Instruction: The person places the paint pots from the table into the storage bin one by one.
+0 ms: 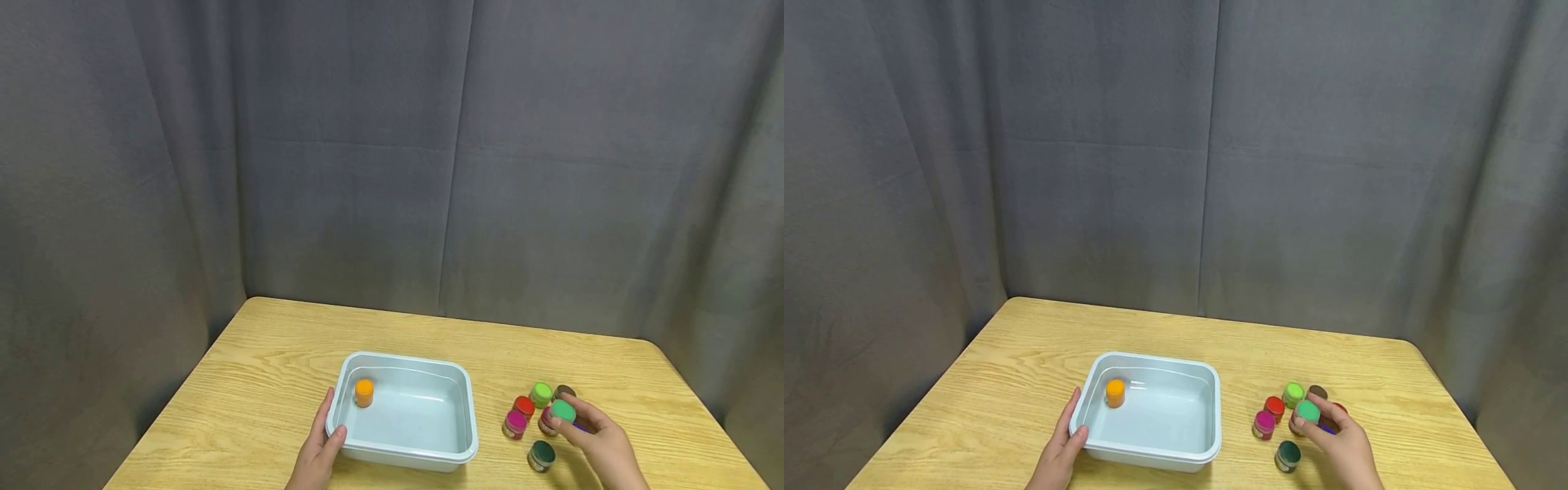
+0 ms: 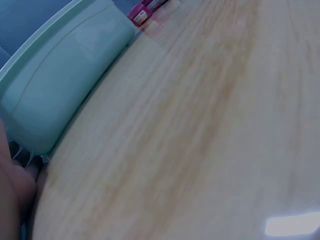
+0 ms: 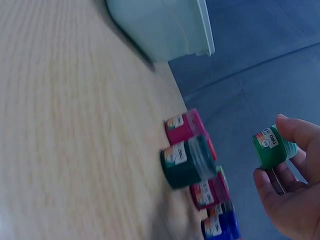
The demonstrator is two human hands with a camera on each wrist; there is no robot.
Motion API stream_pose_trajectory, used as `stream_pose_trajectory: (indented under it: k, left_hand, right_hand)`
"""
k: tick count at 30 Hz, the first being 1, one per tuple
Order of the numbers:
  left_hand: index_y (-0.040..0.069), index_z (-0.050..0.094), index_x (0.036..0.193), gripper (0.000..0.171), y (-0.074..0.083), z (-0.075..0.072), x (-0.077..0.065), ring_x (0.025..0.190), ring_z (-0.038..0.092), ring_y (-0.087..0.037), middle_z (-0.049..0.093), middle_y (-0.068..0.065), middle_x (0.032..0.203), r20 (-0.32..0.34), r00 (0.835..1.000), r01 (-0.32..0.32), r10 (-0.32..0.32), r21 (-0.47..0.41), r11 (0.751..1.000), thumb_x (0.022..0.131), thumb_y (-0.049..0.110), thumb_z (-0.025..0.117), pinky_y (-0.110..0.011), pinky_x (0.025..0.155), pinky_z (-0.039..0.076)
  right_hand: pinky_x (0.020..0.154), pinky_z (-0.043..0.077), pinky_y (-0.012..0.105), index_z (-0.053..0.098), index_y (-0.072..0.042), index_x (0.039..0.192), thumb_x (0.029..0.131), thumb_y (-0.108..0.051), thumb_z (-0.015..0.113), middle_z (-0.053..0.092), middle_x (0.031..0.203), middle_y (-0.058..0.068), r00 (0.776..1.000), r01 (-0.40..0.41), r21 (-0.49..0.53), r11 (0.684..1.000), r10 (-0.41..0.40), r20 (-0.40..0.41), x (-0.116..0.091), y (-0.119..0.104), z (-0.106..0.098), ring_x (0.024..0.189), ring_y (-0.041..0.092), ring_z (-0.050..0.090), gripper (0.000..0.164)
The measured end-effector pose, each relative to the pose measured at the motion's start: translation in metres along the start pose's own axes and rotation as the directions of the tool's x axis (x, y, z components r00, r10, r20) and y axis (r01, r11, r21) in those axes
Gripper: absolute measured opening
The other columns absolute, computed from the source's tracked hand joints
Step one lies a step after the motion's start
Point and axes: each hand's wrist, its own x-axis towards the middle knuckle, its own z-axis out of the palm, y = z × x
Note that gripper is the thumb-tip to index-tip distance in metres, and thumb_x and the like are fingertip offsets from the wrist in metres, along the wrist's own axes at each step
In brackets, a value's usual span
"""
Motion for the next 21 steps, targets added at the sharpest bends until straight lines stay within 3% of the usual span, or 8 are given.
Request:
stream_pose_trajectory:
  k: [3,5,10,15,18,21]
  left_hand:
    - [0.008,0.015,0.157,0.064,-0.001,0.0,0.0,0.146,0.016,-0.048,0.01,-0.021,0.163,0.0,1.0,-0.008,0.008,-0.001,1.0,0.103,0.026,0.046,-0.056,0.113,0.023]
    - [0.008,0.016,0.157,0.064,-0.001,0.0,0.0,0.145,0.017,-0.048,0.01,-0.021,0.163,-0.003,1.0,-0.013,0.012,-0.004,1.0,0.103,0.025,0.046,-0.056,0.113,0.023]
    - [0.008,0.016,0.157,0.064,-0.003,0.0,0.001,0.146,0.016,-0.048,0.01,-0.021,0.163,-0.006,1.0,-0.02,0.02,0.0,1.0,0.103,0.025,0.046,-0.055,0.113,0.022]
    - [0.009,0.016,0.157,0.064,-0.004,0.0,0.002,0.146,0.016,-0.048,0.01,-0.021,0.163,-0.004,1.0,-0.003,0.002,-0.003,1.0,0.103,0.026,0.046,-0.056,0.114,0.022]
    - [0.01,0.016,0.157,0.065,-0.003,0.0,0.002,0.146,0.017,-0.047,0.011,-0.02,0.164,-0.008,1.0,0.006,-0.007,-0.006,1.0,0.103,0.027,0.047,-0.056,0.115,0.022]
    - [0.011,0.017,0.157,0.065,-0.002,0.0,0.001,0.147,0.017,-0.046,0.011,-0.019,0.164,-0.008,1.0,0.014,-0.014,0.002,1.0,0.103,0.028,0.047,-0.056,0.115,0.022]
  right_hand:
    - [0.1,0.054,0.04,0.036,-0.005,0.15,0.09,-0.049,0.066,0.046,0.148,0.021,1.0,0.025,0.015,1.0,-0.025,0.019,0.0,-0.007,0.004,0.126,0.03,0.051,0.08]
    - [0.1,0.054,0.037,0.036,-0.005,0.15,0.09,-0.046,0.067,0.048,0.145,0.02,0.999,0.041,0.031,0.999,-0.042,0.027,0.001,-0.011,0.007,0.119,0.021,0.057,0.079]
    - [0.084,0.056,0.023,0.038,-0.004,0.149,0.09,-0.037,0.07,0.059,0.132,0.009,0.995,0.084,0.101,0.991,-0.088,0.037,0.002,-0.025,0.016,0.097,-0.002,0.058,0.074]
    - [0.063,0.05,0.019,0.042,-0.006,0.147,0.088,-0.029,0.074,0.061,0.118,-0.001,0.994,0.085,0.175,0.981,-0.094,0.045,0.003,-0.042,0.026,0.082,-0.001,0.055,0.071]
    - [0.06,0.048,0.017,0.045,-0.008,0.146,0.087,-0.031,0.074,0.061,0.124,0.005,0.993,0.103,0.145,0.984,-0.11,0.043,0.003,-0.05,0.032,0.085,-0.001,0.056,0.069]
    - [0.071,0.054,0.016,0.047,-0.008,0.144,0.088,-0.031,0.073,0.059,0.132,0.012,0.987,0.149,0.118,0.982,-0.155,0.042,0.004,-0.056,0.038,0.105,0.007,0.06,0.066]
